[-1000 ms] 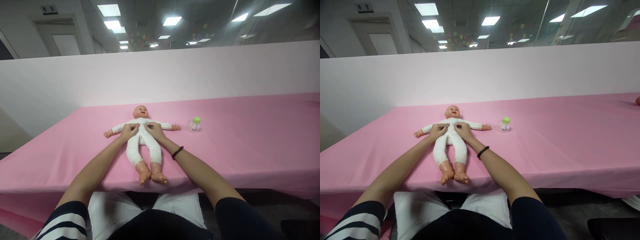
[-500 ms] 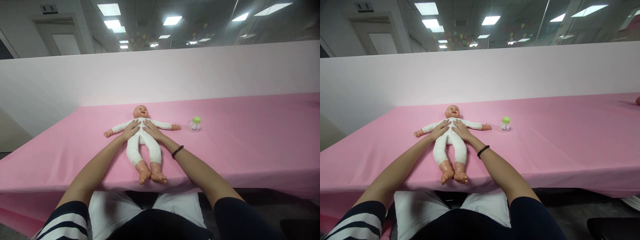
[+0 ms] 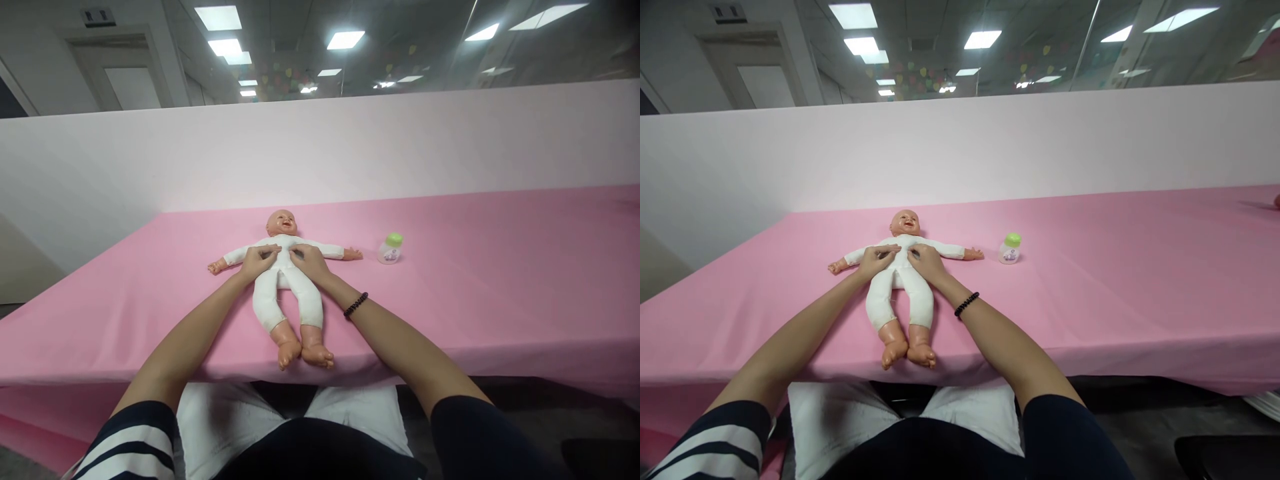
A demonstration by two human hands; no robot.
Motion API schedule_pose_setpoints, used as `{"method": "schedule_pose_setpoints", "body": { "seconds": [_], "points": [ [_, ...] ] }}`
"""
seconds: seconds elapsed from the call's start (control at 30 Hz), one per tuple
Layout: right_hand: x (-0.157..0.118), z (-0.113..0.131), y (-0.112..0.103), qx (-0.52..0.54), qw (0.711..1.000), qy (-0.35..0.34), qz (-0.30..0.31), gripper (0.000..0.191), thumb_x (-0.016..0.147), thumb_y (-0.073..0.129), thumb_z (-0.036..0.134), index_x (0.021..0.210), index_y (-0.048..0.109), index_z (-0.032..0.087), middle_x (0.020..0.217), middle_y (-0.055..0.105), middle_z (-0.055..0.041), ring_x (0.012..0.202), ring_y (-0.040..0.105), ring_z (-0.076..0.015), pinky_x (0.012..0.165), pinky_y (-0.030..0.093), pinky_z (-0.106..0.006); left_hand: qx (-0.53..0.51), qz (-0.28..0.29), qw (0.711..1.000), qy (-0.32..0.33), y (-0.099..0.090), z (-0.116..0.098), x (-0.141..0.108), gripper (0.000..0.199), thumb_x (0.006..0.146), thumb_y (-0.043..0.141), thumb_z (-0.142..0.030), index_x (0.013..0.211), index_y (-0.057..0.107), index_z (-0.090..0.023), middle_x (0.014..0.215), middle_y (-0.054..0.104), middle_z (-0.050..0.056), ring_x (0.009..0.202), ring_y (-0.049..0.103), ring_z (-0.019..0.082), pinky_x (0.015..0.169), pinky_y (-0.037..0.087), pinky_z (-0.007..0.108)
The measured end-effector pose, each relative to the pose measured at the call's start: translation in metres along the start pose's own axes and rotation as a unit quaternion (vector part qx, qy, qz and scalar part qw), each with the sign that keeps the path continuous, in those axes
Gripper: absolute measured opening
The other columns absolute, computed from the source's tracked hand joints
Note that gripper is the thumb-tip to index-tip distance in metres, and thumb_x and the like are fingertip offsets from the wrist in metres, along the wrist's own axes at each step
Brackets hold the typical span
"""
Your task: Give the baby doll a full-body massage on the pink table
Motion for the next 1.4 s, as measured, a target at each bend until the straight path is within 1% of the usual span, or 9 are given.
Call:
{"method": "schedule_pose_setpoints", "body": {
  "seconds": [0.1,0.23,0.47,0.57,0.67,0.87,1.1,1.23,1.4],
  "points": [
    [0.0,0.001,0.004,0.061,0.997,-0.034,0.015,0.026,0.093,0.061,0.017,0.108,0.082,0.021,0.115,0.08,-0.0073,0.111,0.075,-0.0254,0.106,0.055,-0.042,-0.02,0.019,1.0,0.013,0.002,-0.005,-0.001,0.045,0.085,0.072,-0.053,0.108,0.084,-0.017,0.119,0.079,0.013,0.13,0.067,0.034,0.12,0.046,0.055],
    [0.0,-0.006,0.014,0.105,0.991,-0.041,0.07,0.034,0.098,0.06,0.028,0.126,0.077,0.022,0.136,0.073,-0.0077,0.138,0.061,-0.0269,0.122,0.044,-0.046,-0.032,0.053,0.998,0.016,0.006,-0.008,-0.002,0.055,0.085,0.071,-0.06,0.118,0.081,-0.017,0.128,0.075,0.013,0.139,0.061,0.035,0.125,0.041,0.054],
    [0.002,-0.023,0.039,0.057,0.981,-0.016,0.186,0.067,0.107,0.038,0.062,0.163,0.043,0.024,0.172,0.031,-0.005,0.164,0.017,-0.0276,0.135,0.01,-0.052,0.008,0.103,0.995,0.0,0.014,-0.006,-0.003,0.078,0.089,0.06,-0.075,0.144,0.066,-0.02,0.159,0.053,0.011,0.156,0.038,0.033,0.133,0.025,0.051],
    [0.003,-0.031,0.045,0.015,0.978,0.005,0.209,0.075,0.106,0.033,0.068,0.168,0.03,0.026,0.176,0.017,-0.0042,0.166,0.006,-0.029,0.134,0.002,-0.055,0.047,0.135,0.99,-0.009,0.018,-0.001,-0.002,0.08,0.093,0.055,-0.073,0.155,0.055,-0.022,0.166,0.043,0.007,0.162,0.025,0.03,0.135,0.017,0.05],
    [0.004,-0.036,0.047,-0.003,0.976,0.029,0.217,0.076,0.106,0.03,0.07,0.169,0.026,0.027,0.177,0.011,-0.0042,0.166,0.0,-0.0308,0.132,0.0,-0.06,0.097,0.159,0.982,-0.021,0.019,0.006,-0.002,0.08,0.096,0.049,-0.071,0.16,0.048,-0.022,0.172,0.031,0.006,0.165,0.014,0.03,0.135,0.009,0.05],
    [0.003,-0.04,0.044,0.002,0.977,0.089,0.195,0.079,0.105,0.026,0.07,0.169,0.025,0.023,0.178,0.008,-0.0071,0.166,-0.001,-0.0319,0.131,0.004,-0.065,0.143,0.152,0.975,-0.069,0.017,0.017,0.0,0.074,0.099,0.047,-0.063,0.163,0.043,-0.025,0.176,0.019,0.004,0.165,0.004,0.03,0.135,0.007,0.051],
    [0.003,-0.039,0.037,0.0,0.982,0.104,0.16,0.081,0.106,0.035,0.063,0.168,0.027,0.012,0.177,0.012,-0.0114,0.166,0.005,-0.0264,0.135,0.005,-0.047,0.142,0.141,0.975,-0.091,0.017,0.027,0.002,0.079,0.097,0.049,-0.062,0.165,0.037,-0.023,0.177,0.013,0.005,0.166,0.001,0.03,0.134,0.005,0.051],
    [0.003,-0.039,0.031,0.001,0.988,0.096,0.122,0.078,0.105,0.041,0.061,0.166,0.035,0.013,0.174,0.024,-0.012,0.164,0.017,-0.025,0.135,0.01,-0.044,0.14,0.131,0.976,-0.105,0.016,0.03,0.001,0.084,0.096,0.049,-0.061,0.167,0.033,-0.018,0.177,0.014,0.008,0.166,0.003,0.029,0.134,0.006,0.047],
    [0.0,-0.031,0.019,-0.008,0.992,0.098,0.075,0.063,0.103,0.052,0.044,0.157,0.05,0.011,0.167,0.041,-0.0143,0.159,0.034,-0.0259,0.133,0.021,-0.043,0.133,0.112,0.979,-0.108,0.015,0.033,0.002,0.087,0.094,0.05,-0.06,0.167,0.032,-0.016,0.177,0.017,0.009,0.166,0.006,0.029,0.135,0.008,0.046]
  ]
}}
Point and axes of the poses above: each hand's wrist, its own x-axis towards the middle knuckle, its own y-axis out of the palm, z = x × y, the point moved 9 cm from there along x, towards the middle knuckle
